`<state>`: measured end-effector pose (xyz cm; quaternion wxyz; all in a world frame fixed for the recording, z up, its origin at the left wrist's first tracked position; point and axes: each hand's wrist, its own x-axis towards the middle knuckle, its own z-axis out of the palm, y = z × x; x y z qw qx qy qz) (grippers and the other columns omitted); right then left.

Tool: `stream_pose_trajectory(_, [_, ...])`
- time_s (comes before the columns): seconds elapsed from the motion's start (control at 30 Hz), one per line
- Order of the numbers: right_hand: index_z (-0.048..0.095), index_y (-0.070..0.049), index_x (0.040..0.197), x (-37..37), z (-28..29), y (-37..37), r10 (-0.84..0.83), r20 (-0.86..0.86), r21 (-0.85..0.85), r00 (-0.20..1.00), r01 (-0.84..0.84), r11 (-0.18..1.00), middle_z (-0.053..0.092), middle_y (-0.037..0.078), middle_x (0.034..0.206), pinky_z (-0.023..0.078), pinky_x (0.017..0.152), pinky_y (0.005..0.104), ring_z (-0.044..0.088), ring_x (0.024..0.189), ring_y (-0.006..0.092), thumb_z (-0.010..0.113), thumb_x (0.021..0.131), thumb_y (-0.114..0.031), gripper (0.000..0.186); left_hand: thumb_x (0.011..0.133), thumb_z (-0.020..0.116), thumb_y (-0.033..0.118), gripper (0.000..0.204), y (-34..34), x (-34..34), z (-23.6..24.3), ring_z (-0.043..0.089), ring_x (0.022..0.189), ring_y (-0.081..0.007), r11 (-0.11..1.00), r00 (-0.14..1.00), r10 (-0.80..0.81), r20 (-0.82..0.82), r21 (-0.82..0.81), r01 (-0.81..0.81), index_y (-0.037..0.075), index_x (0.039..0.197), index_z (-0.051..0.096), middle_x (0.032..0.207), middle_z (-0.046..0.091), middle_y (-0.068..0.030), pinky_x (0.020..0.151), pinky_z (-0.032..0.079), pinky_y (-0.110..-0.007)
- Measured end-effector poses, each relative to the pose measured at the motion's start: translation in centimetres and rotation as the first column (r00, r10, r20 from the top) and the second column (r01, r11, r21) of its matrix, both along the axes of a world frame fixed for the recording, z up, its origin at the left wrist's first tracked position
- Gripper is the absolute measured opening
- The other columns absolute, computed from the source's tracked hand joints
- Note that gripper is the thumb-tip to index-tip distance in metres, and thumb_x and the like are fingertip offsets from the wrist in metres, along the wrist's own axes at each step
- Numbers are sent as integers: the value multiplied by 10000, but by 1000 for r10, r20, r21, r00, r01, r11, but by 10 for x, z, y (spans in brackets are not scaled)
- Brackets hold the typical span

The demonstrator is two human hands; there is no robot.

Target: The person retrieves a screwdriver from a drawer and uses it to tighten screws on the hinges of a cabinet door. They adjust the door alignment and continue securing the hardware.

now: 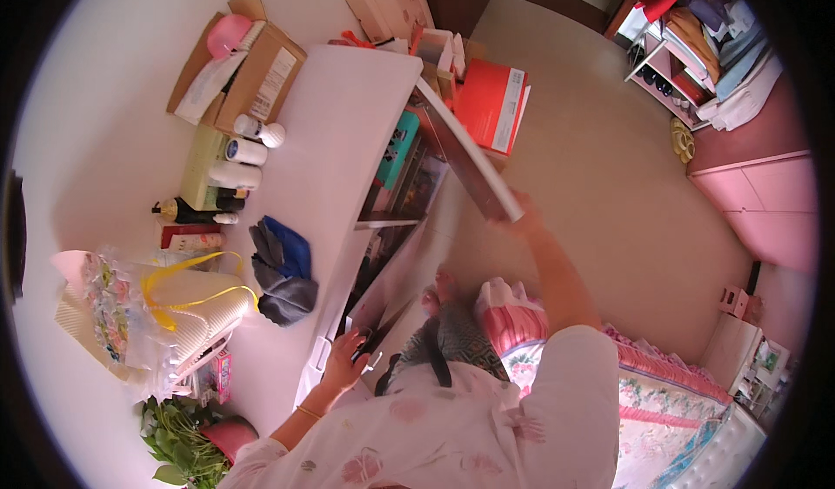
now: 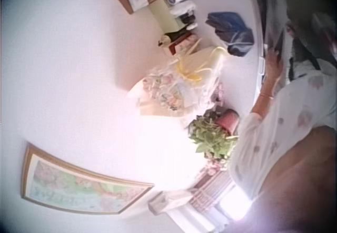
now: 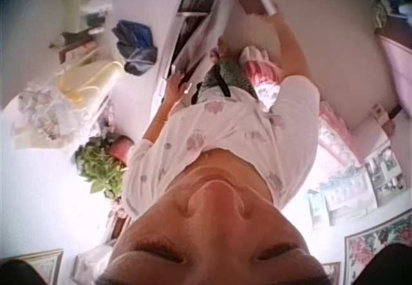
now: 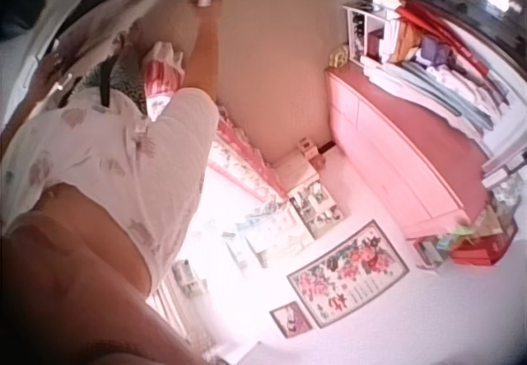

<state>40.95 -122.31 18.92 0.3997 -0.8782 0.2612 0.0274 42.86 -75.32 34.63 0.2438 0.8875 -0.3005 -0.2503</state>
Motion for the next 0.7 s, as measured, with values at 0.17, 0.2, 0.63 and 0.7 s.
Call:
stream_pose_trajectory(0.17, [597, -45, 948, 23, -10, -56, -512, -112, 453, 851, 503, 736, 631, 52, 813, 447, 601, 310, 612, 758, 160, 630, 769, -240, 267, 720, 626, 156, 361, -1, 4, -7, 462, 1074, -344, 993, 996, -80, 26, 86, 78, 19, 1047, 559, 1183, 489, -182, 923, 379, -395])
stream_pose_trajectory(0.2, [599, -44, 945, 18, -15, -73, -468, -73, 353, 881, 462, 814, 632, 53, 799, 448, 599, 310, 613, 748, 159, 627, 772, -246, 267, 724, 625, 159, 361, -10, 6, -7, 459, 1078, -345, 990, 994, -108, 25, 89, 106, 17, 1049, 558, 1185, 487, -183, 925, 377, -395])
stream_pose_trajectory(0.63, [620, -121, 1025, 43, 26, -153, -64, -209, -1, 976, 65, 998, 641, 109, 917, 470, 737, 361, 607, 855, 272, 612, 776, -333, 327, 734, 622, 183, 320, -174, 26, -20, 487, 1040, -331, 972, 980, 176, -91, 172, -159, 43, 1013, 548, 1115, 529, -151, 903, 383, -377])
stream_pose_trajectory(0.7, [617, -138, 1051, 44, 41, -156, -65, -176, 50, 982, 75, 996, 639, 87, 950, 468, 760, 340, 607, 880, 248, 619, 778, -315, 325, 743, 618, 209, 323, -184, 27, -22, 497, 1037, -324, 944, 955, 285, -79, 195, -266, 40, 1010, 554, 1093, 546, -142, 897, 391, -375])
